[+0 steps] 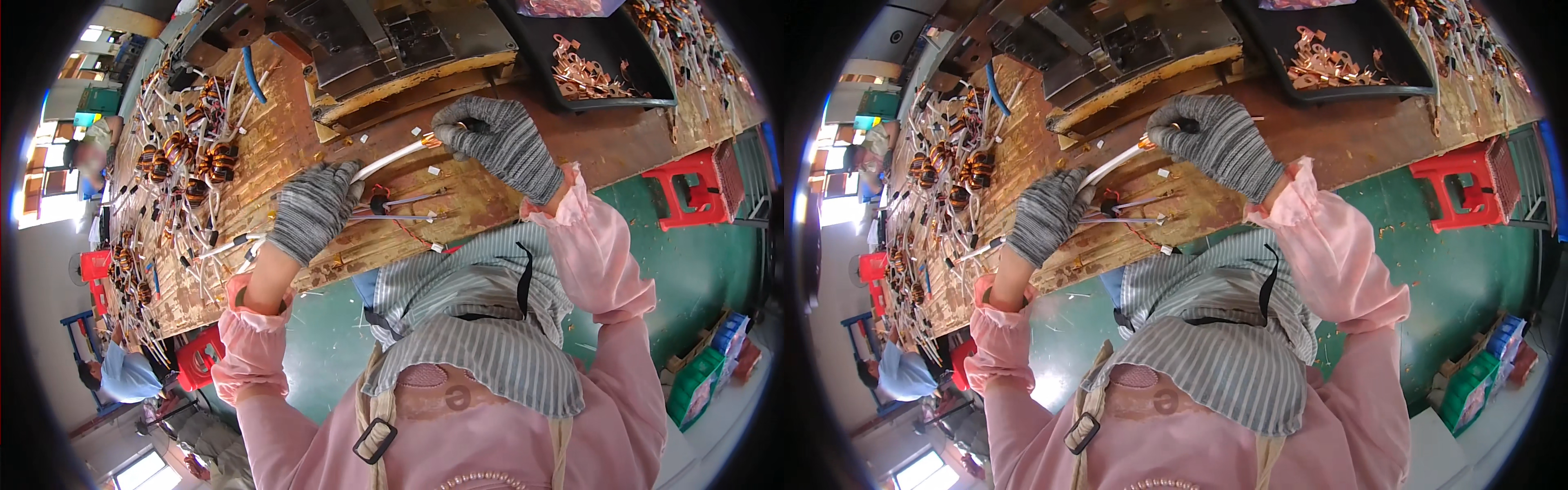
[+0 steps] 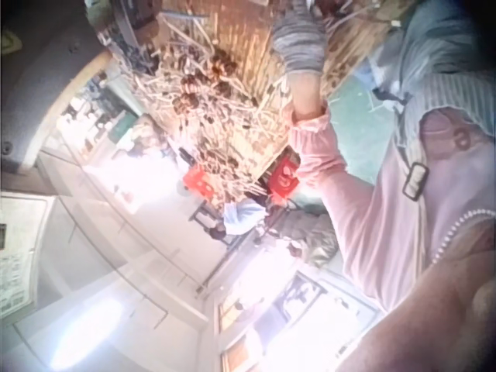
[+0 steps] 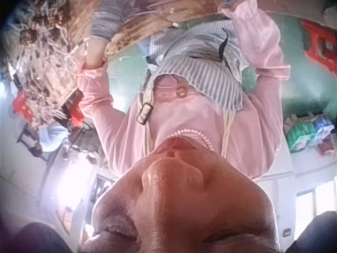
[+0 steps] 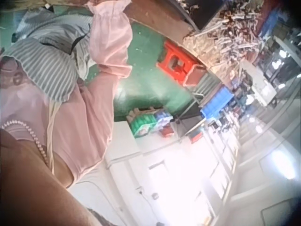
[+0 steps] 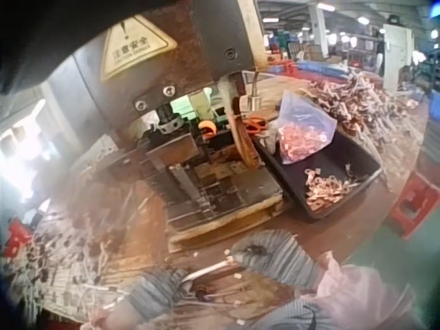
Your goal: The person strips the insulation from white wires using pliers and a knife, then inserts the exposed copper ends into a crimping machine. They attach copper terminals to the wires and place the finished components into a black tray. The process is repeated for multiple wire assemblies.
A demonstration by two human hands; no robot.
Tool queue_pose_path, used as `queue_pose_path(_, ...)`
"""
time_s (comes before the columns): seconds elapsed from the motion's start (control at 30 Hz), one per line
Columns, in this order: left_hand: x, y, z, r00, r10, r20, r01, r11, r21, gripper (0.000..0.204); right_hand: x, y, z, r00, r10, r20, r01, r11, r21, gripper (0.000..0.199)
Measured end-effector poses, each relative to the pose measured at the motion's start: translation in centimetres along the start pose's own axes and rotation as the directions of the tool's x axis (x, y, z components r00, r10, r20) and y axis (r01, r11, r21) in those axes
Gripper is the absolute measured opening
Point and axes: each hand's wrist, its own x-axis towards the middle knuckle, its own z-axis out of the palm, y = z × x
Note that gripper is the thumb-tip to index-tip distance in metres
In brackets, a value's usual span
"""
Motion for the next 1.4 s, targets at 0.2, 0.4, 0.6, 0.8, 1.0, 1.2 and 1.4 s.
queue_pose_path(0.2,-1.0,-1.3,0.5,0.997,-0.047,-0.062,0.004,0.827,-0.562,0.021,0.2,1.7,0.7,0.999,-0.041,-0.026,0.043,0.995,0.086,0.014)
queue_pose_path(0.4,-1.4,-0.8,0.1,0.991,-0.127,-0.028,0.082,0.778,-0.623,0.018,0.0,1.4,1.5,0.998,0.061,0.0,-0.058,0.948,0.311,0.016)
queue_pose_path(0.6,-0.1,1.0,-3.2,0.985,-0.171,0.027,0.171,0.929,-0.328,0.029,0.1,0.0,0.9,1.0,-0.022,-0.005,0.022,0.942,0.335,0.017)
queue_pose_path(0.8,1.4,1.4,-7.7,0.993,-0.097,-0.072,0.098,0.995,0.017,0.029,1.0,-2.3,-1.2,0.994,-0.102,0.026,0.093,0.971,0.219,0.021)
queue_pose_path(1.0,2.6,0.2,-9.6,0.996,-0.092,-0.016,0.094,0.98,0.177,0.039,2.0,-4.2,-3.1,0.976,-0.18,0.122,0.165,0.978,0.126,0.022)
queue_pose_path(1.2,3.6,-0.2,-9.4,0.998,-0.045,0.039,0.033,0.959,0.28,0.036,2.9,-3.9,-2.9,0.981,-0.172,0.091,0.16,0.979,0.126,0.019)
queue_pose_path(1.4,5.1,0.2,-9.9,0.97,-0.172,0.171,0.092,0.912,0.399,0.043,2.9,-4.7,-2.7,0.991,-0.132,0.013,0.126,0.971,0.205,0.016)
